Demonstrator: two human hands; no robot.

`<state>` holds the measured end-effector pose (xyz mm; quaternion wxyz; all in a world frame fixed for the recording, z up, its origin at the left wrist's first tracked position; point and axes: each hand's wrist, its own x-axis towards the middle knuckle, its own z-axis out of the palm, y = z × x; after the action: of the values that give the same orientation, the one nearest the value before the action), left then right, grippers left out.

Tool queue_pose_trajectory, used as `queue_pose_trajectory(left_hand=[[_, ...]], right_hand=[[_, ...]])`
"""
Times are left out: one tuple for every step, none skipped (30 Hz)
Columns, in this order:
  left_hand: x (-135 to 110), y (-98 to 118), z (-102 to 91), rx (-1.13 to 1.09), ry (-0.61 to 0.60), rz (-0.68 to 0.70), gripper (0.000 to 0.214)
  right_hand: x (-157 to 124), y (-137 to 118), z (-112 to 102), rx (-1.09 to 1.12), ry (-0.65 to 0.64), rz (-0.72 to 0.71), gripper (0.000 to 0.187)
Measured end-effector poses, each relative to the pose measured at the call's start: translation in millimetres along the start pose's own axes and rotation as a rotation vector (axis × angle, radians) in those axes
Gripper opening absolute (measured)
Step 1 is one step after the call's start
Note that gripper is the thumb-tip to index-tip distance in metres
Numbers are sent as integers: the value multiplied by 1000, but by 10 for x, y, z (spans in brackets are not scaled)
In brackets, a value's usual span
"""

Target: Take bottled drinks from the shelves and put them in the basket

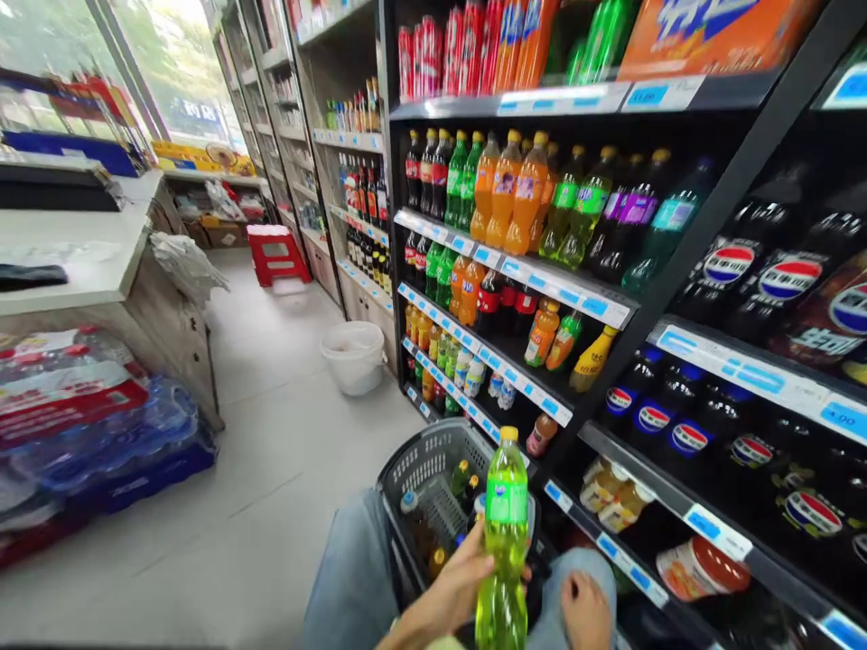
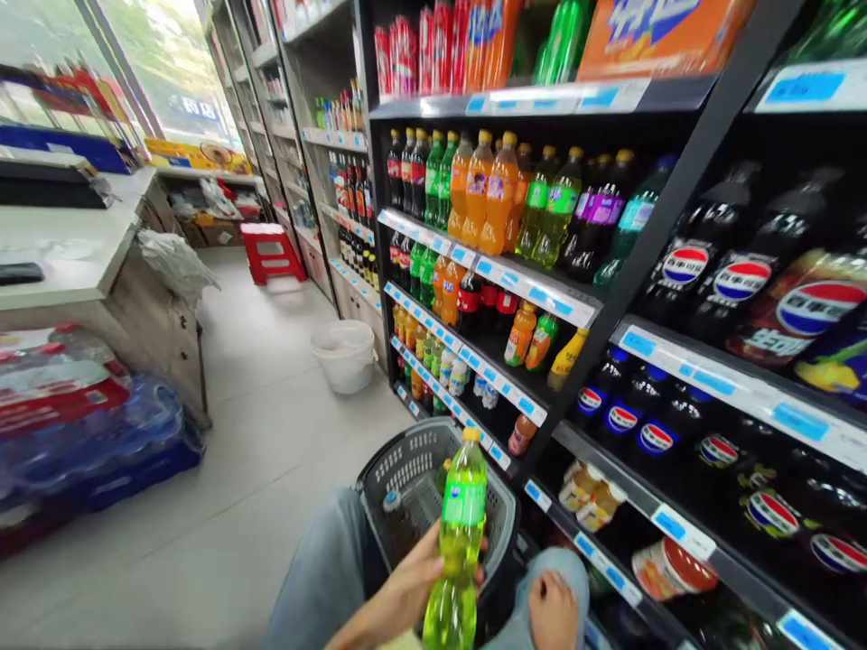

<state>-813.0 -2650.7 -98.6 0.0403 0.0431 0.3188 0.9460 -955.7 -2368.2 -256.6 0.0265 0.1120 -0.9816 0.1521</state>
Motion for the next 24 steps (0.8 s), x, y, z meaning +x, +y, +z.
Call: queue_pose_trajectory(left_hand=[[-2, 15, 38, -15, -30, 9, 85], [-1, 33, 71, -27, -54, 12, 82], [3, 51, 97, -34, -68, 22, 81], [8, 64, 115, -31, -75, 26, 79], [13, 70, 124, -25, -70, 24, 77], [16, 68, 125, -22, -58, 22, 78], [16, 57, 121, -23, -40, 20, 80], [15, 40, 114, -27, -14, 21, 83], [12, 19, 106, -29, 12, 24, 85], [9, -1, 99, -26, 36, 26, 86], [7, -19, 97, -14, 50, 23, 84], [5, -32, 103, 0, 56, 13, 80], [4, -39, 117, 10, 55, -5, 76], [3, -40, 141, 4, 50, -24, 74], [2, -34, 173, -18, 47, -38, 75], [-1, -24, 209, -55, 46, -44, 77], [-3, -10, 245, -97, 48, -41, 81], [-6, 8, 277, -133, 52, -31, 85], [-9, 28, 301, -155, 56, -21, 87], [-12, 50, 317, -160, 59, -21, 87], [-13, 74, 323, -150, 63, -34, 85], [-12, 98, 324, -137, 68, -52, 84], [-8, 122, 321, -127, 71, -72, 82], [0, 144, 317, -127, 76, -83, 80]], right_hand=[[-95, 7, -42, -54, -14, 22, 41], [-164, 3, -89, -97, -10, 28, 44], [-205, -6, -133, -121, 3, 32, 45], [-222, -16, -170, -131, 8, 29, 45], [-222, -21, -195, -127, 10, 22, 43], [-212, -20, -210, -119, 15, 18, 42], [-200, -13, -216, -113, 26, 15, 41], [-191, 1, -214, -105, 40, 9, 40], [-185, 17, -208, -98, 58, 5, 40], [-183, 35, -200, -92, 77, 1, 40], [-184, 53, -191, -85, 93, -3, 40], [-186, 68, -183, -79, 108, -7, 39], [-188, 80, -177, -75, 121, -9, 39], [-189, 89, -174, -73, 133, -11, 38], [-189, 97, -173, -75, 139, -14, 37], [-189, 104, -174, -78, 141, -17, 37], [-188, 111, -176, -81, 139, -18, 36], [-187, 119, -178, -85, 133, -18, 36], [-187, 126, -181, -89, 125, -18, 36], [-187, 133, -184, -92, 118, -18, 36], [-188, 139, -187, -95, 113, -17, 36], [-189, 143, -189, -98, 110, -16, 36], [-190, 144, -192, -101, 109, -15, 36], [-191, 144, -194, -102, 109, -14, 35]])
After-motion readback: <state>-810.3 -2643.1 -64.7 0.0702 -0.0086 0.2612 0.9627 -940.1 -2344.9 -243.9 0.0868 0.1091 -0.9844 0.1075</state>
